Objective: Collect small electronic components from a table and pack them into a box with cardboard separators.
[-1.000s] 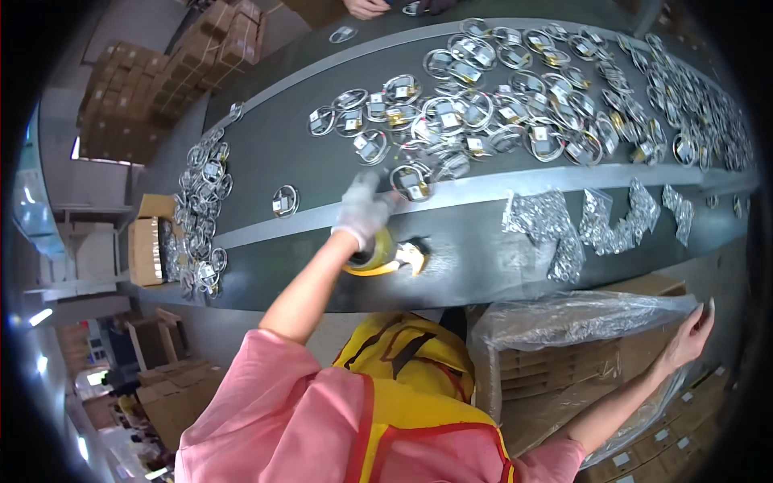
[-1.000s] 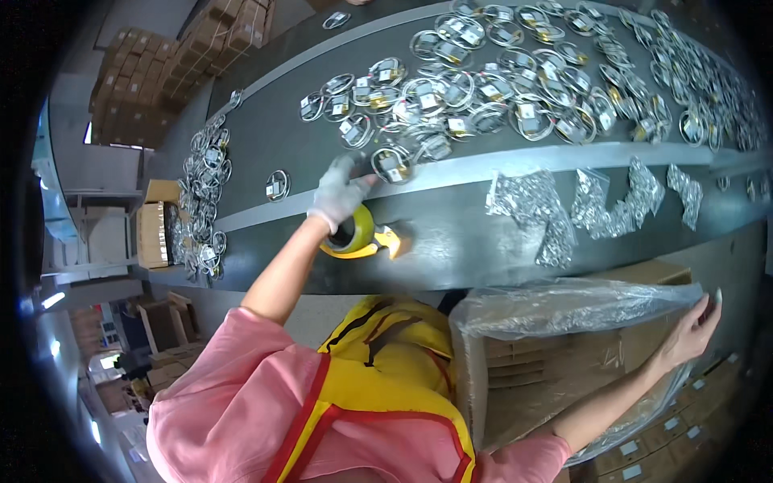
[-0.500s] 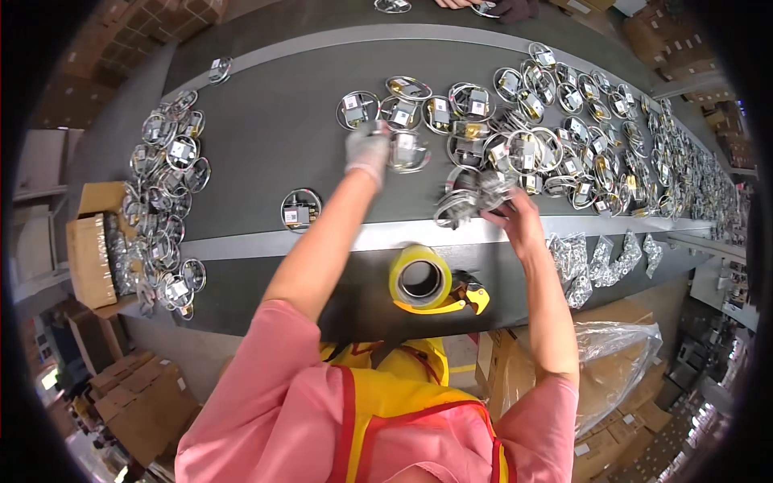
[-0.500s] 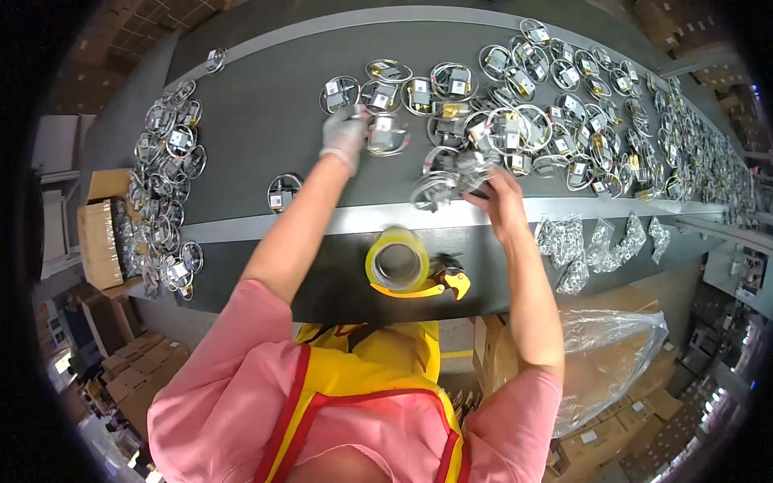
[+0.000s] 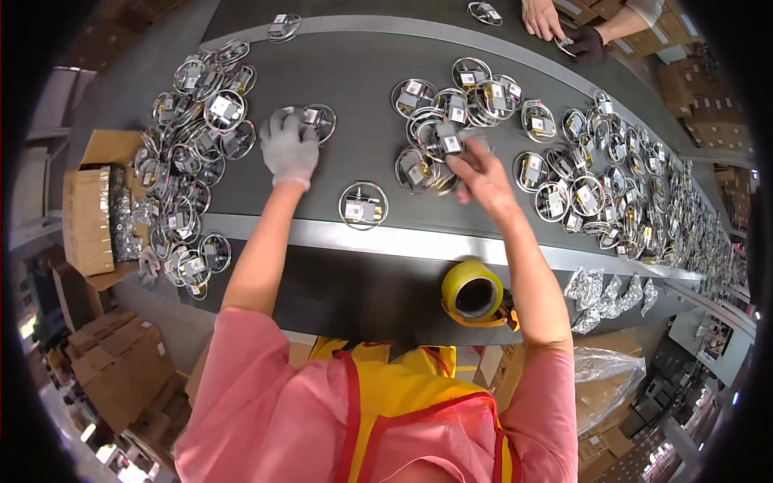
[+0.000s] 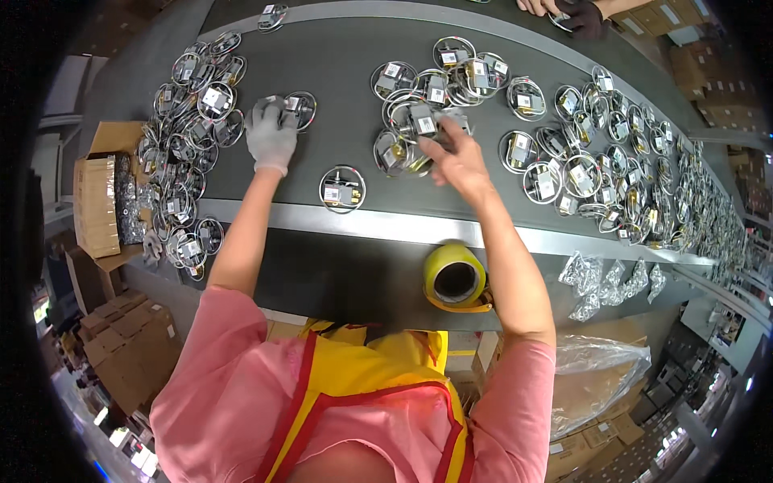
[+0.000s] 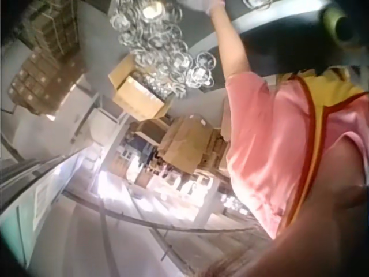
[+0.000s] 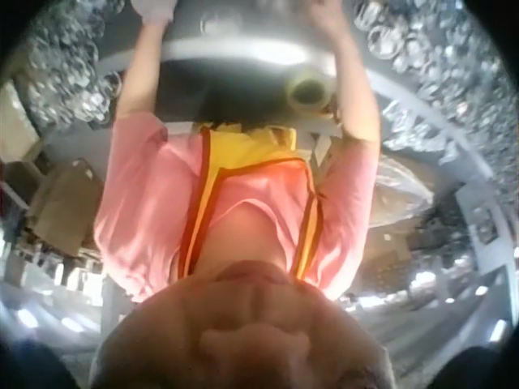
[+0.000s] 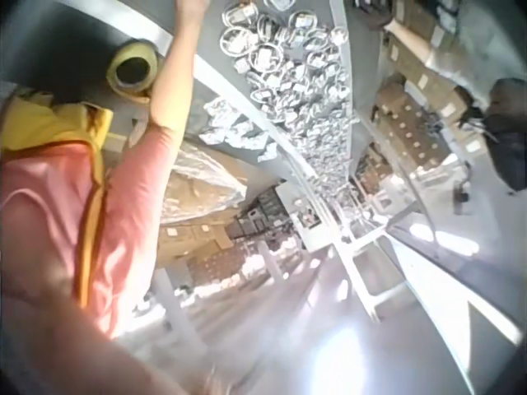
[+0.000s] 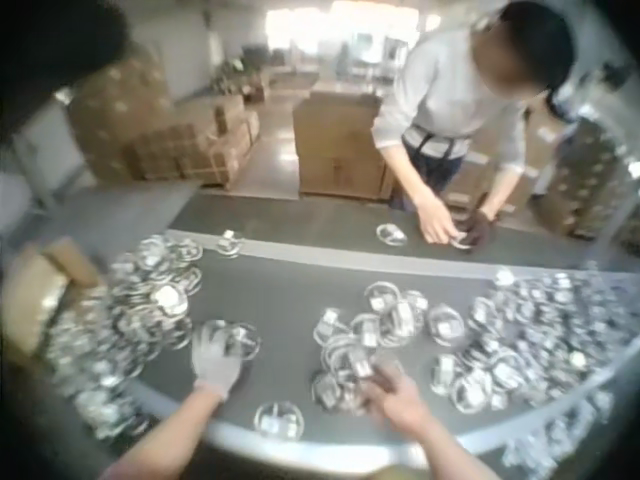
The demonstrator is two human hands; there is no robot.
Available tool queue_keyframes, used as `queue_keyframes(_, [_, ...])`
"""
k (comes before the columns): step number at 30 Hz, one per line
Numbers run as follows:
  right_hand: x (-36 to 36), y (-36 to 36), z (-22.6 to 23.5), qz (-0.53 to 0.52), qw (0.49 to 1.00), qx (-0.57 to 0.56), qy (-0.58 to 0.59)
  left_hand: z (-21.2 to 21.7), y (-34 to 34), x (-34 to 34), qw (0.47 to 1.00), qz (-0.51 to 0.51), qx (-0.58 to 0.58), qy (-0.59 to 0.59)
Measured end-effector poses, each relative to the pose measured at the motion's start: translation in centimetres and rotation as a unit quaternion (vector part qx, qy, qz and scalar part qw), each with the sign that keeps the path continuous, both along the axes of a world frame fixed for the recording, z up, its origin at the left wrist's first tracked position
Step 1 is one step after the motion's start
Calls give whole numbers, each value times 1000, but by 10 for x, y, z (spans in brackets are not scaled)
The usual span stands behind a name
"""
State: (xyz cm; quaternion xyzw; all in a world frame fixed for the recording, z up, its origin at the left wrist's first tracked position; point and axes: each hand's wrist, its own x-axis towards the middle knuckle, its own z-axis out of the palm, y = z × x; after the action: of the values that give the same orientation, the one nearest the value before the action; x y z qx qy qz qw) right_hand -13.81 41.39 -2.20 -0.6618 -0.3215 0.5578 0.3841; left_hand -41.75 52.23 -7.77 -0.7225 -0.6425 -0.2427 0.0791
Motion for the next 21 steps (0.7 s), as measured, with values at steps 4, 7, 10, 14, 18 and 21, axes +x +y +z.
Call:
queue_keyframes(4, [41,-16,-8,126,812,71,-566,16,-42,29,957,-227,-98,-151])
queue_keyframes(7, [51,-23,3,69,832,9,-550,29,-70,67,896,-251,-340,-136])
queue_keyframes(10, [33,-24,-7,167,761,294,-554,31,-84,97,929,-216,-300,-26])
queue_keyframes(14, [31,-15,-39,253,739,286,-555,38,-66,91,923,-222,-304,-78])
queue_keyframes(18, [49,-17,-32,286,745,252,-548,34,-48,63,963,-97,-246,-56])
queue_keyframes(21, [61,-38,-21,296,770,298,-481,28,-53,58,968,-67,-242,-21])
